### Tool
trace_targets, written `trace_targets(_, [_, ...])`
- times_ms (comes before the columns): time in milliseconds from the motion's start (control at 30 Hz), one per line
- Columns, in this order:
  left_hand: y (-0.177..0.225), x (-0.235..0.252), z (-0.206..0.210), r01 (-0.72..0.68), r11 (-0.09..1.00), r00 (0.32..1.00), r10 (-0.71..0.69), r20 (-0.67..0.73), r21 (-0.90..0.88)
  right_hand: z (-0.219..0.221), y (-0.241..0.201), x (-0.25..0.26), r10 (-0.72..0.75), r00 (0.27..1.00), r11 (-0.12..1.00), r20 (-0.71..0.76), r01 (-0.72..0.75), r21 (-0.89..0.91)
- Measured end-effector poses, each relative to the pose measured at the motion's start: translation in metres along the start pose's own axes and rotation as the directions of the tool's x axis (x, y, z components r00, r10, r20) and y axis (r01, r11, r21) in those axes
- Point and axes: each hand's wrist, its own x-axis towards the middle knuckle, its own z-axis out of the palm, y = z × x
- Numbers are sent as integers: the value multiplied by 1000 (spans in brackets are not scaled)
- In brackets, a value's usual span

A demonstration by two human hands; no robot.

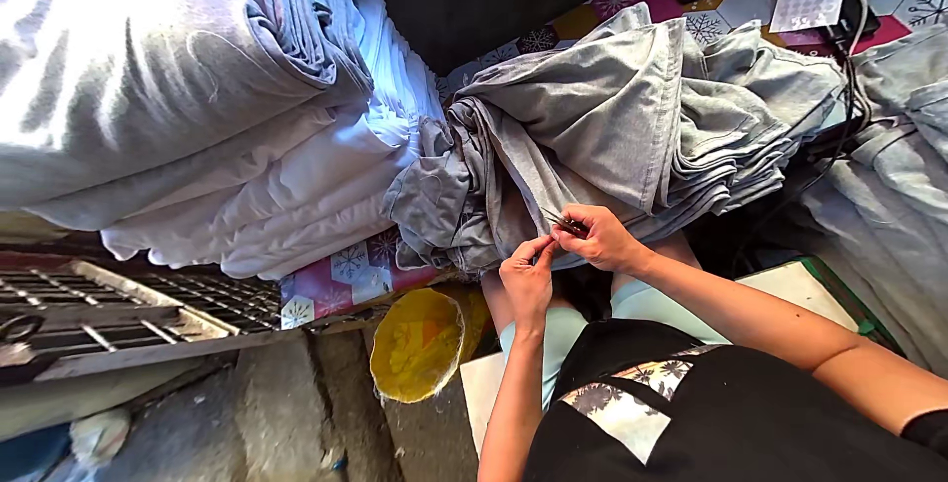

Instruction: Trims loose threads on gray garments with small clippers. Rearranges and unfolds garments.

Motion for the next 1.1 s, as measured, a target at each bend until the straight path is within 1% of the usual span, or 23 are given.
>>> trace_targets(67, [0, 1, 3, 35, 998, 999, -36, -12, -55, -1, -1, 4, -30, 999, 997, 23, 32, -72])
trace_targets(200, [-6, 3, 8, 64, 994, 998, -63, 11, -93, -3, -9, 15, 16, 997, 987, 70, -4, -162])
trace_targets(267, [-6, 2, 11, 68, 997, 997, -67, 25, -30, -6, -13, 26, 54, 996, 973, 72, -36, -230])
trace_targets(333, [-5, 3, 10, 51, 993, 998, -55, 36, 109, -15, -9, 43, 141, 988, 958, 68, -118, -263])
trace_targets(400, [-5, 4, 8, 20, 981, 999, -26, 30, 195, -29, -4, 53, 185, 980, 945, 72, -157, -288])
trace_targets(433, [-5, 5, 6, 0, 978, 1000, -4, 16, 209, -36, -3, 54, 162, 982, 945, 92, -128, -300])
trace_targets(500, [-5, 7, 3, -24, 977, 1000, 24, 0, 211, -46, -3, 44, 53, 987, 936, 152, 4, -352])
trace_targets(567, [-5, 9, 1, -42, 977, 999, 45, -9, 211, -53, 0, 29, -60, 980, 884, 192, 141, -446])
trace_targets(633, [-5, 10, 1, -61, 975, 998, 65, -12, 215, -56, 3, 17, -127, 967, 829, 222, 227, -511])
trace_targets(733, [-2, 10, 2, -75, 974, 997, 77, 0, 215, -59, 9, 14, -151, 945, 786, 290, 292, -545])
trace_targets(867, [1, 11, 2, -88, 971, 996, 89, 6, 221, -59, 12, 23, -225, 907, 731, 356, 399, -553])
trace_targets(1000, [2, 11, 1, -100, 968, 995, 97, 22, 230, -60, 15, 28, -235, 885, 703, 402, 441, -558])
trace_targets(1100, [2, 12, 0, -67, 977, 997, 59, 44, 204, -59, 16, 28, -249, 872, 688, 422, 466, -557])
